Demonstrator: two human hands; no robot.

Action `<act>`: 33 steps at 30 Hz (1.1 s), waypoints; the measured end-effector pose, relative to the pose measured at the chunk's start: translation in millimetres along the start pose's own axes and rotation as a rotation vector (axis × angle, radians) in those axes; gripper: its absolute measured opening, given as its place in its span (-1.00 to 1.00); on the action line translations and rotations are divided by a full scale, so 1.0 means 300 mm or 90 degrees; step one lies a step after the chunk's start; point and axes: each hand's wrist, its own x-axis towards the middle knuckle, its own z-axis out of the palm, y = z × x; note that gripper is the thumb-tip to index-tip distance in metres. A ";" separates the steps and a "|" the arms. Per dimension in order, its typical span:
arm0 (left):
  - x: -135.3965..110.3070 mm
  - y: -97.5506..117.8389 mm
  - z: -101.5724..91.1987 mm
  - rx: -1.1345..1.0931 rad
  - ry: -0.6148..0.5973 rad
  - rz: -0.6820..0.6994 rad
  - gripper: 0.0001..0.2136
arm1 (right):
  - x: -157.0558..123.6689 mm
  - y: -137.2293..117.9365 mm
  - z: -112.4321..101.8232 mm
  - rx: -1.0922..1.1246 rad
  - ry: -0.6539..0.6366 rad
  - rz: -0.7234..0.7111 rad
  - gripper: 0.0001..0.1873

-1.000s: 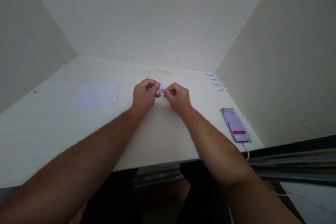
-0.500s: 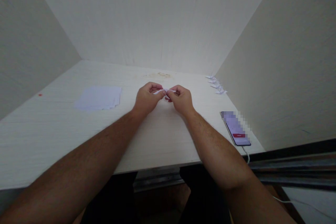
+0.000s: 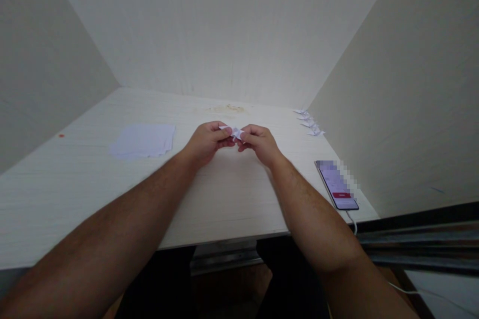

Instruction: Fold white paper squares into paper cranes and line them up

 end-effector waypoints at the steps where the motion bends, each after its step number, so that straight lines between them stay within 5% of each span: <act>1: -0.001 0.002 -0.002 -0.015 -0.014 0.001 -0.77 | -0.001 -0.002 0.000 0.025 -0.014 0.002 -0.67; 20: -0.014 0.006 -0.003 -0.187 -0.190 0.002 -0.75 | -0.025 -0.027 0.017 0.181 -0.127 -0.010 -0.64; 33: -0.022 0.008 -0.010 -0.162 -0.178 -0.044 -0.78 | -0.034 -0.038 0.006 0.172 -0.165 0.024 -0.58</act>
